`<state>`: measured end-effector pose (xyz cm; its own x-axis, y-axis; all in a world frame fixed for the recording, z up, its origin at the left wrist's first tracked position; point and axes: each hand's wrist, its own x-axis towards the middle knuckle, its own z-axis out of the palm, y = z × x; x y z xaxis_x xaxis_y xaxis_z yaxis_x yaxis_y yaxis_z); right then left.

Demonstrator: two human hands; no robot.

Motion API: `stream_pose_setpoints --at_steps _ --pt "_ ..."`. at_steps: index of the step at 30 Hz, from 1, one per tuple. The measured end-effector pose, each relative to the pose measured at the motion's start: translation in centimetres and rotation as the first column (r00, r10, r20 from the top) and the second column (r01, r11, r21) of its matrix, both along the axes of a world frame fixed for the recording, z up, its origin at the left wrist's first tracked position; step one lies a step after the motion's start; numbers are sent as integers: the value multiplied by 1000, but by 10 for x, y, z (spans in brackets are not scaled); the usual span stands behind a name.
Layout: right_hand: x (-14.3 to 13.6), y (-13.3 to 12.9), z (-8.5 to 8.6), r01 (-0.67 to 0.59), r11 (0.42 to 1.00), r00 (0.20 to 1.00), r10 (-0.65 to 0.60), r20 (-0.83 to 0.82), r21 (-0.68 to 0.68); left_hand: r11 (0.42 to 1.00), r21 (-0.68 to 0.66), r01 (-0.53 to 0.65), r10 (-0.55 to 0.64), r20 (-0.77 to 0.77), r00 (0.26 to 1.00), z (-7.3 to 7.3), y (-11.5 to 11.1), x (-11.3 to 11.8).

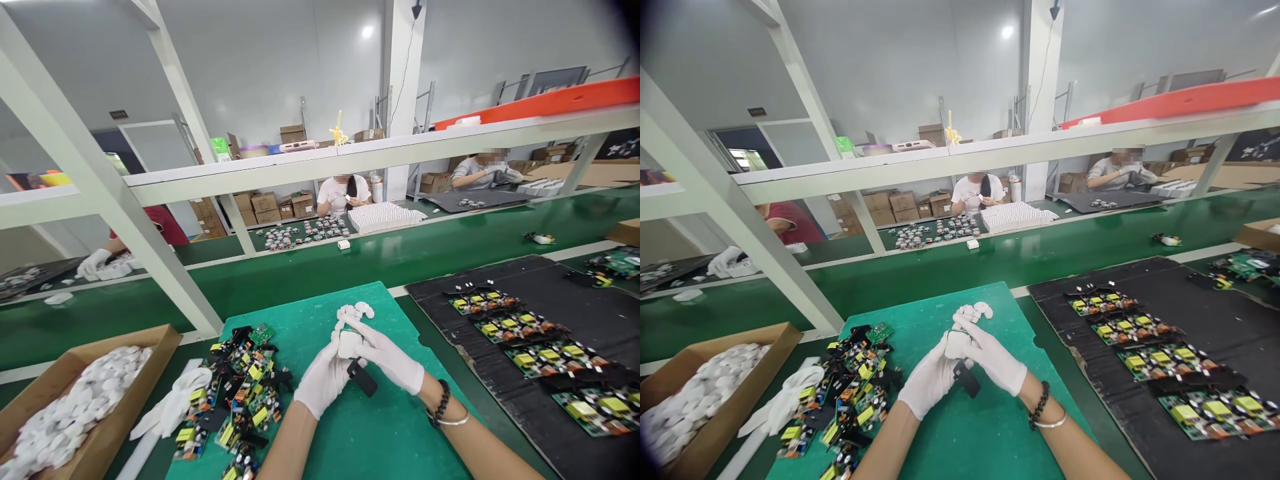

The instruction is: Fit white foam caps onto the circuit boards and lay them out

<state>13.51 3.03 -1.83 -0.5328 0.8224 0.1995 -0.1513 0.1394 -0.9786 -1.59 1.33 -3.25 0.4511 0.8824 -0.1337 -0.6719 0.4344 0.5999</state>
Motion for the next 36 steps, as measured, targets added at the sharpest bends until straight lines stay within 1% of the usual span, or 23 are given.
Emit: stream_pose_setpoints --at_steps 2,4,6,10,13,14,16,18,19,20,21,22,23,24,25,26,27,28,30,31,33,34,36 --pt "1 -1 1 -31 998 999 32 4 -53 1000 5 26 -26 -4 1000 3 -1 0" --pt "0 -2 2 -5 998 1000 5 5 -66 1000 7 24 -24 3 1000 5 -1 0" --pt "-1 -2 2 46 999 999 -46 2 -29 1000 0 17 -17 13 1000 5 -2 0" --pt "-7 -1 -3 68 996 997 -69 17 52 1000 9 16 -16 56 998 -1 -1 0" --pt "-12 -3 -7 176 978 979 -186 85 109 1000 25 5 -7 69 998 -4 0 0" --pt "-13 -3 -8 190 975 975 -201 90 118 1000 28 9 -11 58 998 -3 0 0" --pt "-12 -1 -8 146 984 987 -151 50 99 999 45 19 -19 11 1000 3 -1 0" --pt "-8 4 -9 78 997 996 -77 -49 22 995 99 22 -13 -86 996 15 -5 -1" --pt "-4 7 -9 66 997 993 -68 -100 -32 990 141 8 15 -164 986 23 -9 -2" --pt "-1 10 -9 77 993 986 -90 -142 -90 981 194 -18 69 -263 962 30 -13 -3" --pt "2 13 -10 106 984 976 -131 -173 -145 963 261 -61 159 -372 915 37 -17 -3" --pt "4 16 -10 124 972 968 -162 -190 -199 932 347 -108 273 -475 836 42 -22 -4" --pt "5 16 -10 113 961 967 -164 -195 -252 883 448 -141 399 -557 728 46 -27 -4" --pt "5 16 -10 60 950 972 -126 -200 -306 822 551 -145 515 -611 601 47 -31 -3" --pt "3 13 -10 -33 932 976 -48 -213 -360 757 642 -118 611 -634 473 46 -36 -2" --pt "-1 9 -10 -151 901 968 52 -244 -408 701 710 -61 681 -641 354 44 -40 -1" --pt "-6 4 -11 -270 856 945 147 -292 -442 664 748 8 724 -645 243 40 -43 0" --pt "-11 -2 -11 -366 810 912 213 -350 -458 644 761 76 749 -648 140 35 -46 0" --pt "-22 -13 -15 -472 752 851 254 -459 -460 621 761 187 780 -624 -51 25 -51 0" --pt "-26 -17 -17 -492 737 833 243 -498 -463 603 764 228 796 -592 -122 22 -54 -1" --pt "-33 -22 -23 -503 716 814 204 -544 -484 566 778 272 824 -524 -214 17 -61 -6" --pt "-34 -24 -25 -508 704 809 191 -556 -497 551 788 276 833 -496 -246 15 -66 -8" --pt "-36 -28 -28 -513 685 806 177 -564 -517 528 817 232 834 -448 -323 12 -77 -12"
